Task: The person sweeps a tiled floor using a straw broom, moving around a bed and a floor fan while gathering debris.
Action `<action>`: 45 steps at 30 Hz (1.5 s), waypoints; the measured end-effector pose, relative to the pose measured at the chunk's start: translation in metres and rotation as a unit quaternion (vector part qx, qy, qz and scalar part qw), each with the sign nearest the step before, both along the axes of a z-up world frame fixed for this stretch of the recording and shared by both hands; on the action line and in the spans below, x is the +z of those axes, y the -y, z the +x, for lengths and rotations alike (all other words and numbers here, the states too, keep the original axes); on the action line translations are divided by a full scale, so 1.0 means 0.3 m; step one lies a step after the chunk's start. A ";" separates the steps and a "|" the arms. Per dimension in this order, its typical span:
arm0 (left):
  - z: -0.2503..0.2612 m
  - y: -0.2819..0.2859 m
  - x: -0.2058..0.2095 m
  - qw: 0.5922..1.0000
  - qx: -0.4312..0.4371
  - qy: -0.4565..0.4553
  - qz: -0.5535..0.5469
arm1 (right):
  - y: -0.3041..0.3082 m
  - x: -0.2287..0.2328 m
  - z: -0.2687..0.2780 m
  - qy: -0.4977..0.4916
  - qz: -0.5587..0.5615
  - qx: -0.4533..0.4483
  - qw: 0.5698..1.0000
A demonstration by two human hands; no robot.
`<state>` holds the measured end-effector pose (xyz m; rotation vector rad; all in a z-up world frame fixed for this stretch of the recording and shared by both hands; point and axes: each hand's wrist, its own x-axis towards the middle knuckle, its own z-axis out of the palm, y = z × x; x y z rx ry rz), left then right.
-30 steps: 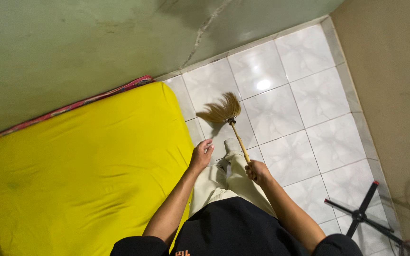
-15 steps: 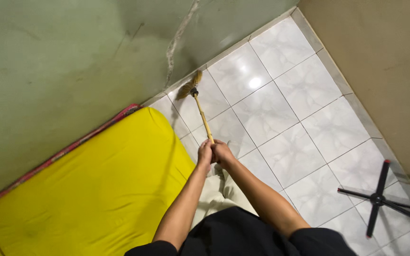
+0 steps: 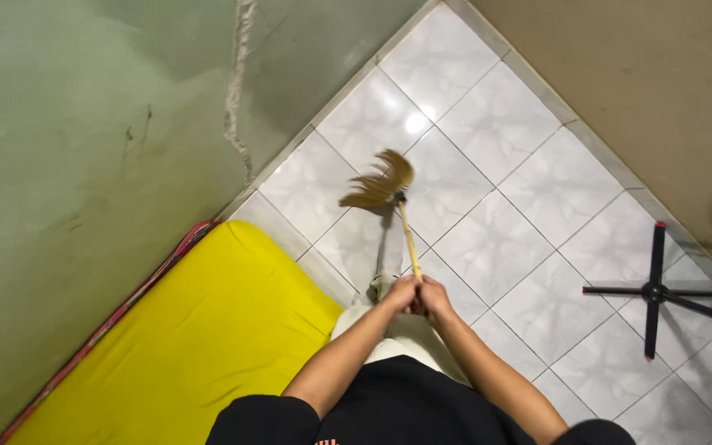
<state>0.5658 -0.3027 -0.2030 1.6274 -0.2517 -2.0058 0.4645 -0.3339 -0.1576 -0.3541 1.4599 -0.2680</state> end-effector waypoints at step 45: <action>0.549 0.242 0.313 0.976 -0.208 -0.068 -0.020 | 0.054 0.337 0.515 -0.080 -0.104 -0.130 0.983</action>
